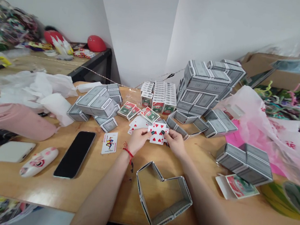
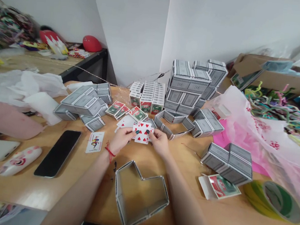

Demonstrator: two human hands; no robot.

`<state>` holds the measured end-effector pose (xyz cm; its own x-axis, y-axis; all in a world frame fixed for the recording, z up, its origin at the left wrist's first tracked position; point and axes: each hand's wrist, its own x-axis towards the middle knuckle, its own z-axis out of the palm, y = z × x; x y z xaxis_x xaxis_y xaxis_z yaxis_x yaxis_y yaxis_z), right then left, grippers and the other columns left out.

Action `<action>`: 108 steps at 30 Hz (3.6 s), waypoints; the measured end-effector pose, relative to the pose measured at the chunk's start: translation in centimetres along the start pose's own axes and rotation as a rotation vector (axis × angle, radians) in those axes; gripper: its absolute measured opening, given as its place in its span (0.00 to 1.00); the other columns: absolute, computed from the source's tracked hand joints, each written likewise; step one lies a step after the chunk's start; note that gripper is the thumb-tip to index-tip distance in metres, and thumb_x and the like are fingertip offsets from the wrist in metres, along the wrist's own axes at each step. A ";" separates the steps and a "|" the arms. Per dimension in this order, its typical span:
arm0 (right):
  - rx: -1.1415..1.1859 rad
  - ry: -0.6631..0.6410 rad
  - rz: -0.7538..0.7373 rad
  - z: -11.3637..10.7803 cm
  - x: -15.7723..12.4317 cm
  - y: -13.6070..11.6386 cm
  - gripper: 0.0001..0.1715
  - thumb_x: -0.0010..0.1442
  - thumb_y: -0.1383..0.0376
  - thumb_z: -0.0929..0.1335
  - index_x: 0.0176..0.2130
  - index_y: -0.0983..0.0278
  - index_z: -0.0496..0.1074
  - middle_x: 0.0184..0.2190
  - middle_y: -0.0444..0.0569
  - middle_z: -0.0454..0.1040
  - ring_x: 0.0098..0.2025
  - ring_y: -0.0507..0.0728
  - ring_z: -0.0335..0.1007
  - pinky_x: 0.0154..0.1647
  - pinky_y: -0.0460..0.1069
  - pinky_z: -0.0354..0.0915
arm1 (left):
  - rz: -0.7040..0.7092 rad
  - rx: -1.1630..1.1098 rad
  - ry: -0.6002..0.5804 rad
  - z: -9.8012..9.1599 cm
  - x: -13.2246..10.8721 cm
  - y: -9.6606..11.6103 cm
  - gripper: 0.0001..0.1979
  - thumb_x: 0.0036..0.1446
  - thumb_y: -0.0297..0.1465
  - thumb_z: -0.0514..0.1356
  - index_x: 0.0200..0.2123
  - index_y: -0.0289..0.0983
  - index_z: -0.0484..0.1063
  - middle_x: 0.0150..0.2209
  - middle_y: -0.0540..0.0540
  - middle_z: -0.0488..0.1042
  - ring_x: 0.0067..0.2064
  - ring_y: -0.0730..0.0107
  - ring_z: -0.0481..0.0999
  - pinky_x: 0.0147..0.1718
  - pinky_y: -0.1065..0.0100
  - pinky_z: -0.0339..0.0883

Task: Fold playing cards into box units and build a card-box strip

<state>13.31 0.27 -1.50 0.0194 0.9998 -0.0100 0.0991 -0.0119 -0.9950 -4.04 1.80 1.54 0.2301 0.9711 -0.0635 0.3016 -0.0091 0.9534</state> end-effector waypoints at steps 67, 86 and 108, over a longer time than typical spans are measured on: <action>-0.055 -0.009 0.052 0.1 -0.3 -0.6 0.27 0.48 0.44 0.65 0.20 0.64 0.61 0.14 0.42 0.62 0.16 0.48 0.55 0.14 0.44 0.53 | -0.019 -0.040 0.029 0.4 0.1 -0.6 0.14 0.48 0.38 0.54 0.19 0.34 0.65 0.16 0.54 0.57 0.21 0.78 0.54 0.21 0.73 0.46; -0.018 -0.016 0.079 0.0 -0.1 0.2 0.26 0.47 0.44 0.65 0.22 0.64 0.62 0.17 0.42 0.61 0.18 0.48 0.54 0.17 0.44 0.53 | -0.022 0.017 0.009 0.4 0.3 -1.2 0.15 0.47 0.37 0.54 0.16 0.34 0.61 0.16 0.55 0.56 0.21 0.79 0.53 0.22 0.73 0.45; -0.010 -0.005 0.057 0.0 0.0 0.4 0.26 0.48 0.45 0.66 0.21 0.65 0.62 0.16 0.40 0.58 0.18 0.47 0.50 0.17 0.44 0.49 | -0.037 0.006 0.008 0.4 0.2 -1.0 0.15 0.48 0.37 0.54 0.16 0.35 0.59 0.15 0.55 0.55 0.20 0.79 0.54 0.21 0.73 0.46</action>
<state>13.31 0.29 -1.90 0.0205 0.9975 -0.0676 0.1074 -0.0695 -0.9918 -3.97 1.94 0.43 0.2111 0.9726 -0.0968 0.3152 0.0260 0.9487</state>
